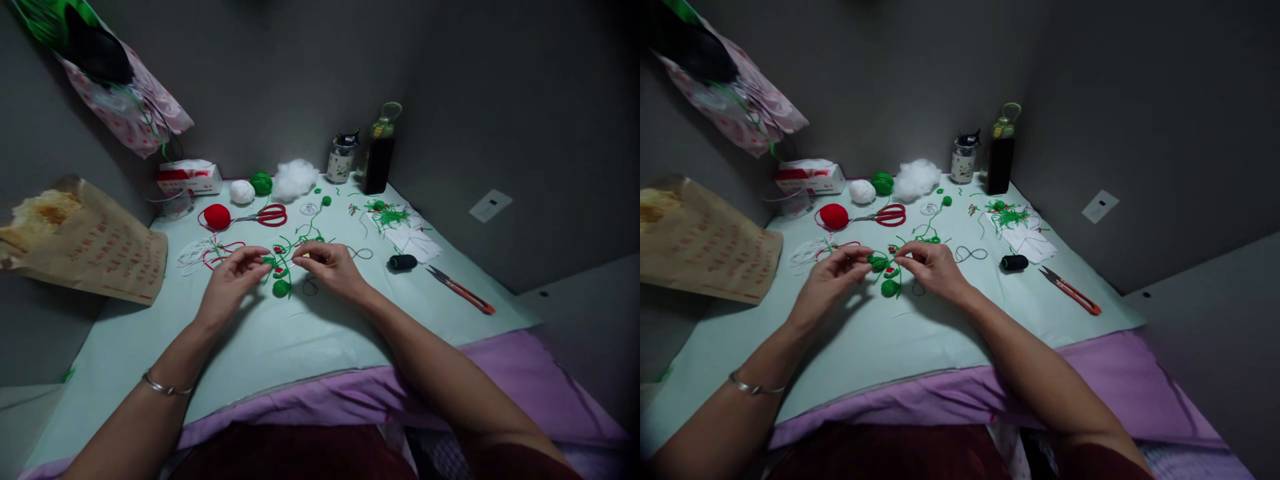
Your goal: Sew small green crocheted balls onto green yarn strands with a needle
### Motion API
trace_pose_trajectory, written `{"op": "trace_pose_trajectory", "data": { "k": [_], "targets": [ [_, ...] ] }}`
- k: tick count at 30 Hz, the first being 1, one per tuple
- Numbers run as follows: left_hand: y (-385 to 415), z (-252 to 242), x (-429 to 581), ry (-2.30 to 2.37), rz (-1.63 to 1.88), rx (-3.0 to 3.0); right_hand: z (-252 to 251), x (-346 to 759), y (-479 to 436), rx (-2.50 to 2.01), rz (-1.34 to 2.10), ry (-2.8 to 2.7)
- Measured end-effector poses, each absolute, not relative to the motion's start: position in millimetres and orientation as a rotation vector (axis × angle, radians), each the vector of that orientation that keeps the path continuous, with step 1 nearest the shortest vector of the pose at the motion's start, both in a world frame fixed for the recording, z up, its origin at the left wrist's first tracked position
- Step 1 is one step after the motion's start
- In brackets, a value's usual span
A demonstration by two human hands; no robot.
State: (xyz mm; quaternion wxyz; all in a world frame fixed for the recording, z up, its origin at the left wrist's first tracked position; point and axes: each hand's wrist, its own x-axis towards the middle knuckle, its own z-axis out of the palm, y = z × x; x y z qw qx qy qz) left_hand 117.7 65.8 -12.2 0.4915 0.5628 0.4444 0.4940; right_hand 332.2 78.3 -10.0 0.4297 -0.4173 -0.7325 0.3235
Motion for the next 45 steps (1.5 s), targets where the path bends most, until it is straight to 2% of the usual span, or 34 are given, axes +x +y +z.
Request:
{"op": "trace_pose_trajectory", "data": {
  "k": [4, 9, 12, 16, 18, 23, 27, 29, 32, 37, 45],
  "targets": [
    [61.9, -18.6, 122.8, 1.15, 1.025, 1.614, -12.2, 330.0, 76.2, -1.043, 0.757, -1.913],
    [57.8, -18.1, 123.8, 1.041, 0.95, 1.206, 6.3, 361.3, 65.3, -1.169, 0.471, -2.064],
    [56.0, -15.5, 125.4, 0.945, 0.942, 1.018, 21.1, 410.9, 44.4, -1.496, 0.238, -2.036],
    [54.0, -14.5, 129.3, 0.866, 0.95, 0.928, 15.4, 493.8, 6.8, -2.196, -0.153, -2.069],
    [53.3, -15.4, 131.0, 0.848, 0.957, 0.937, 1.6, 528.7, -8.4, -2.429, -0.159, -2.04],
    [51.8, -17.5, 133.5, 0.852, 0.966, 0.96, -27.6, 568.2, -24.8, -2.458, -0.108, -1.977],
    [51.8, -18.4, 133.9, 0.872, 0.976, 0.974, -24.6, 561.2, -22.9, -2.345, -0.153, -1.825],
    [52.1, -18.8, 134.2, 0.865, 0.971, 0.982, -15.9, 546.5, -20.8, -2.189, 0.011, -1.722],
    [51.7, -18.5, 135.1, 0.865, 0.963, 0.995, 1.3, 507.3, -17.4, -1.875, 0.523, -1.603],
    [48.5, -15.9, 136.6, 0.875, 0.914, 1.03, 20.3, 421.7, -5.1, -1.438, 1.142, -1.962],
    [43.8, -15.3, 139.7, 0.824, 0.85, 1.125, 15.8, 360.7, 25.5, -1.179, 1.538, -2.003]
  ]
}}
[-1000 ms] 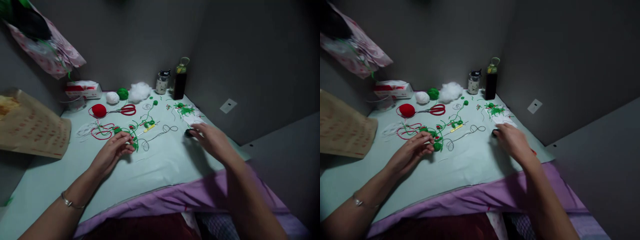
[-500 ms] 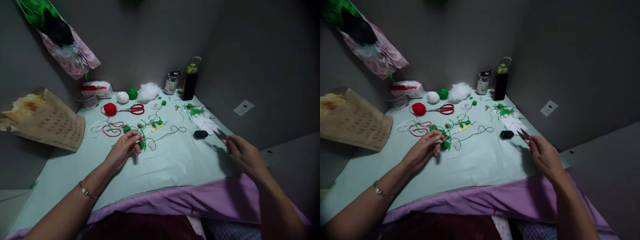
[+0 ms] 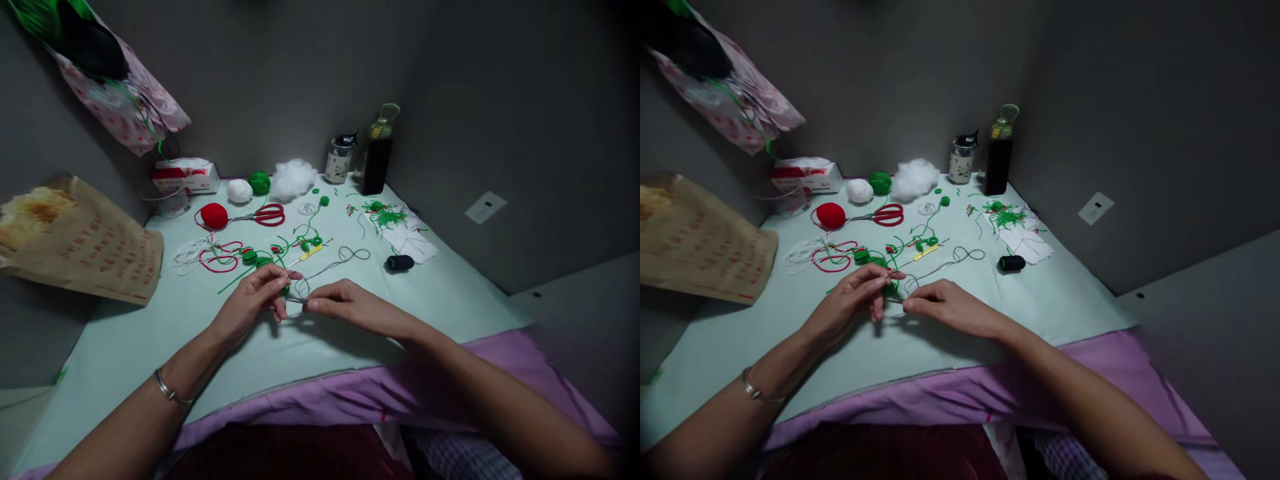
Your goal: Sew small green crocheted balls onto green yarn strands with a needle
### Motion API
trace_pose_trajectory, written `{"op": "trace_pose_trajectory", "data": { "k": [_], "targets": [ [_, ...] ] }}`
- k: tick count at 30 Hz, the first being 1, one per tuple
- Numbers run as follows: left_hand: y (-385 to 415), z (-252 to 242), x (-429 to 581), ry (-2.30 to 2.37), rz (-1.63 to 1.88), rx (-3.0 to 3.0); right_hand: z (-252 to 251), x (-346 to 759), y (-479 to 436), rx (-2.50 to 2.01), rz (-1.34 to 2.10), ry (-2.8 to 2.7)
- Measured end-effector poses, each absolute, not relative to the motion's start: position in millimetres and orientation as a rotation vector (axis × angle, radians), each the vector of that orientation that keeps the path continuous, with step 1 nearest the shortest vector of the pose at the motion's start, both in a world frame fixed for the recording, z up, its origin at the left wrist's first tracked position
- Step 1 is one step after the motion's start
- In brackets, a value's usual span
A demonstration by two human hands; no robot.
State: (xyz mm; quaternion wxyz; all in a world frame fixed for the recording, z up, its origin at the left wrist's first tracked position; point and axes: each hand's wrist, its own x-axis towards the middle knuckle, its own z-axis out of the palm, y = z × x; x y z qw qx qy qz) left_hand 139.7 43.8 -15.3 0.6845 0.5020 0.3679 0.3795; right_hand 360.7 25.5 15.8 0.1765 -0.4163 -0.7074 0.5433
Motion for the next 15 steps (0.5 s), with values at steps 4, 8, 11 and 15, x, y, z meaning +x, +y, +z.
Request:
{"op": "trace_pose_trajectory", "data": {
  "k": [4, 8, 11, 15],
  "targets": [
    [43.4, -15.0, 138.8, 0.818, 0.83, 1.136, 14.4, 354.2, 31.0, -1.157, 1.574, -1.946],
    [43.7, -14.1, 138.3, 0.81, 0.837, 1.122, 12.9, 356.1, 32.5, -1.158, 1.572, -1.933],
    [43.6, -13.9, 138.6, 0.807, 0.848, 1.115, 12.7, 359.1, 32.9, -1.16, 1.562, -1.938],
    [43.4, -14.5, 139.3, 0.804, 0.84, 1.122, 12.4, 357.6, 33.4, -1.175, 1.549, -1.939]
  ]
}}
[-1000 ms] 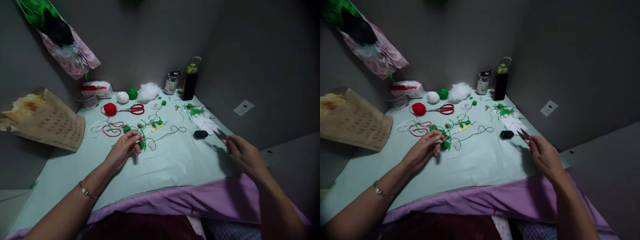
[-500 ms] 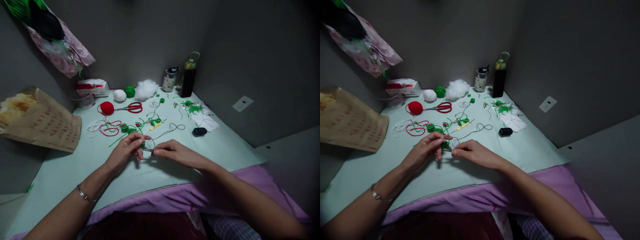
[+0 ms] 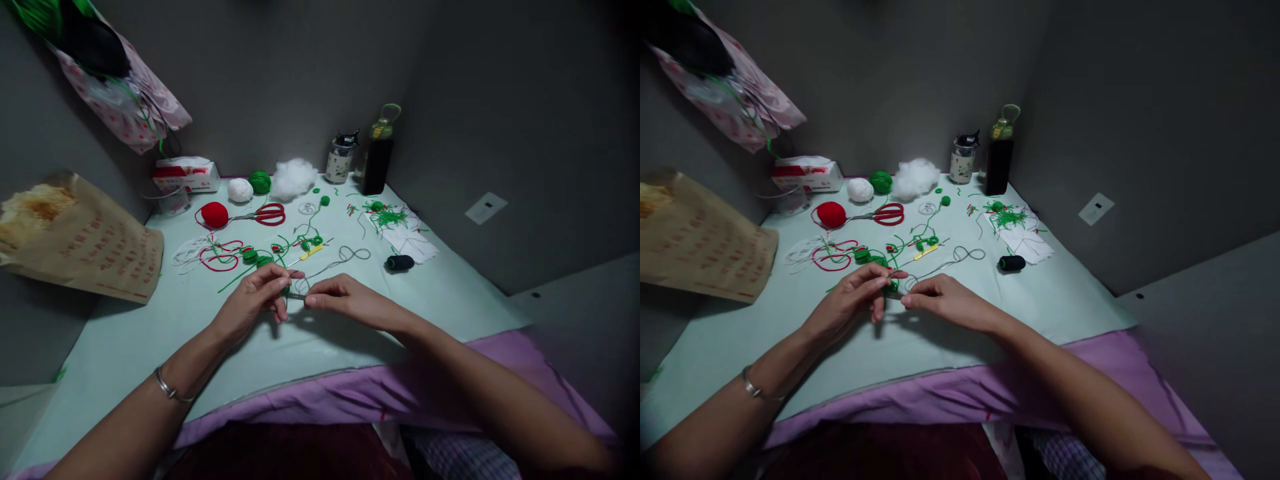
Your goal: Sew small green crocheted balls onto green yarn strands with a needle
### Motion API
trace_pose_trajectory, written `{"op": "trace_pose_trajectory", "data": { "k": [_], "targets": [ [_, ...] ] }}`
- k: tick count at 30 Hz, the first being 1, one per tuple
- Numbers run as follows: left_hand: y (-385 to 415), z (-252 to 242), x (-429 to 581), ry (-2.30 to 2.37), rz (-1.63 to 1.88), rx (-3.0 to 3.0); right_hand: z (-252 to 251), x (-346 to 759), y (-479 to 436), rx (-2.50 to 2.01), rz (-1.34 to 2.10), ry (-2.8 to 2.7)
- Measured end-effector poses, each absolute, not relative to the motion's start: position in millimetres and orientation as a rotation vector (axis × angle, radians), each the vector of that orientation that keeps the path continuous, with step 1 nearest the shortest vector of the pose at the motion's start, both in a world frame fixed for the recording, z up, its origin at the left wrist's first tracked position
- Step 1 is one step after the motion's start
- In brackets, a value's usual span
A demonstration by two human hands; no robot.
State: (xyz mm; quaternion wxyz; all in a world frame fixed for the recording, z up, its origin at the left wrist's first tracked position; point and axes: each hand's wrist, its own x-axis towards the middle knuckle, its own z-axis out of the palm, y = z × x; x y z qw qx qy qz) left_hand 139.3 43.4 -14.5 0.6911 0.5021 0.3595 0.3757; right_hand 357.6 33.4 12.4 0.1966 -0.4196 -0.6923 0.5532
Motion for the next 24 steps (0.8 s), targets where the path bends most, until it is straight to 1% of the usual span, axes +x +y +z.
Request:
{"op": "trace_pose_trajectory", "data": {
  "k": [12, 24],
  "targets": [
    [43.3, -16.2, 139.3, 0.795, 0.818, 1.094, 10.5, 355.8, 36.9, -1.174, 1.586, -1.882],
    [42.2, -14.6, 140.7, 0.763, 0.787, 1.116, 6.1, 352.3, 38.5, -1.125, 1.573, -1.948]
  ]
}}
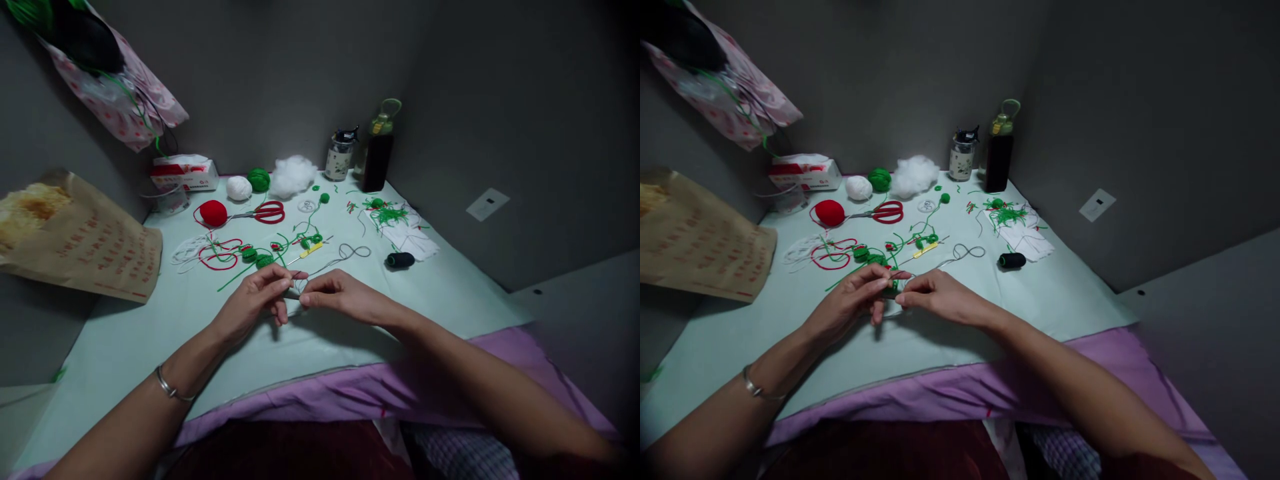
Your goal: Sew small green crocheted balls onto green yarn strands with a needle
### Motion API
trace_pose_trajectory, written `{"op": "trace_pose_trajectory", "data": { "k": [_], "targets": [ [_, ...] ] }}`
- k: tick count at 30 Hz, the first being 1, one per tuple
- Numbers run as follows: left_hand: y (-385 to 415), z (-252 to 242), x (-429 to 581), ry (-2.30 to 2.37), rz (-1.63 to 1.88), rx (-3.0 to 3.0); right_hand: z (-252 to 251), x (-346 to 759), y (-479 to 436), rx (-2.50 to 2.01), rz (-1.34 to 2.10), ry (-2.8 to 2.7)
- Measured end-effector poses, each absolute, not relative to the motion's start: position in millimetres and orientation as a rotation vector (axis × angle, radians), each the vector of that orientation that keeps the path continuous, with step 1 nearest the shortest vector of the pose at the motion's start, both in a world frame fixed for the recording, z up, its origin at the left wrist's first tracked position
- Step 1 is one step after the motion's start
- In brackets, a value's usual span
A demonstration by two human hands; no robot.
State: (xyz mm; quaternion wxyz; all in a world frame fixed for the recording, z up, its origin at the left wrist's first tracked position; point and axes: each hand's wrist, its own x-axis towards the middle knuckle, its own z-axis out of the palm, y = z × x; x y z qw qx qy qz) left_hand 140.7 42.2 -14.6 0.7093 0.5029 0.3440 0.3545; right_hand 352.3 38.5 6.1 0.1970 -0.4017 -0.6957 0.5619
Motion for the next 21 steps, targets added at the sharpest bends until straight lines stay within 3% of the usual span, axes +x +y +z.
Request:
{"op": "trace_pose_trajectory", "data": {
  "k": [9, 18, 21],
  "targets": [
    [45.4, -14.3, 136.6, 0.783, 0.834, 1.094, 22.4, 369.7, 27.7, -1.276, 1.386, -2.208],
    [47.9, -16.6, 135.9, 0.809, 0.853, 1.116, 23.7, 441.1, 4.2, -1.783, 0.295, -2.279],
    [42.9, -13.8, 141.7, 0.807, 0.824, 1.192, 21.9, 418.7, 1.4, -1.466, 0.46, -2.175]
  ]
}}
